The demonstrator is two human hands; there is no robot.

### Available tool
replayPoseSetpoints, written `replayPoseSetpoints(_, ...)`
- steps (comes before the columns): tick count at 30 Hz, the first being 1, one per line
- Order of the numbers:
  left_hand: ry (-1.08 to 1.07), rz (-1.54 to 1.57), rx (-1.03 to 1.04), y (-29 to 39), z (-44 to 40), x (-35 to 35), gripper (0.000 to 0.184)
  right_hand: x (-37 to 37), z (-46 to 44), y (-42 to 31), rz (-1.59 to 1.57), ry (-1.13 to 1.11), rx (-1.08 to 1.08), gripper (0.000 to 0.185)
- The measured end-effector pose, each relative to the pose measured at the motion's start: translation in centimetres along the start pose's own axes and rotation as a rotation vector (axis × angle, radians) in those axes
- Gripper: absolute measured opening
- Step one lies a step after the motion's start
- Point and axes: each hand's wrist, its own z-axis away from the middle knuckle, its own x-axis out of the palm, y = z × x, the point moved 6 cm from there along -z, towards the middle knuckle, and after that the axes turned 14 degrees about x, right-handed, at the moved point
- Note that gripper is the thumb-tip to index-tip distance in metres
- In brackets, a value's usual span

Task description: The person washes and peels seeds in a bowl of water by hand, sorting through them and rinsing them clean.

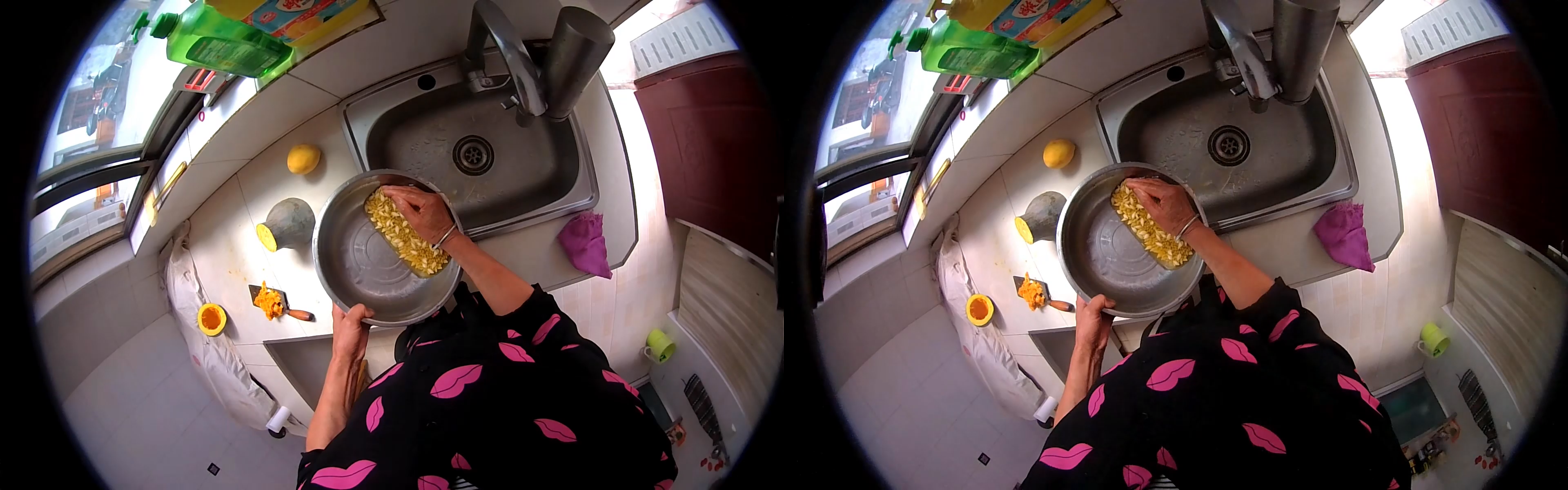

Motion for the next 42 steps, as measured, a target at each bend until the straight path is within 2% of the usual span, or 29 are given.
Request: replayPoseSetpoints(42, -0.002, 0.000, 0.003, -0.3, 0.0, -0.3, 0.057, 0.0, 0.2, 0.1, 0.010, -0.003, -0.019, 0.023)
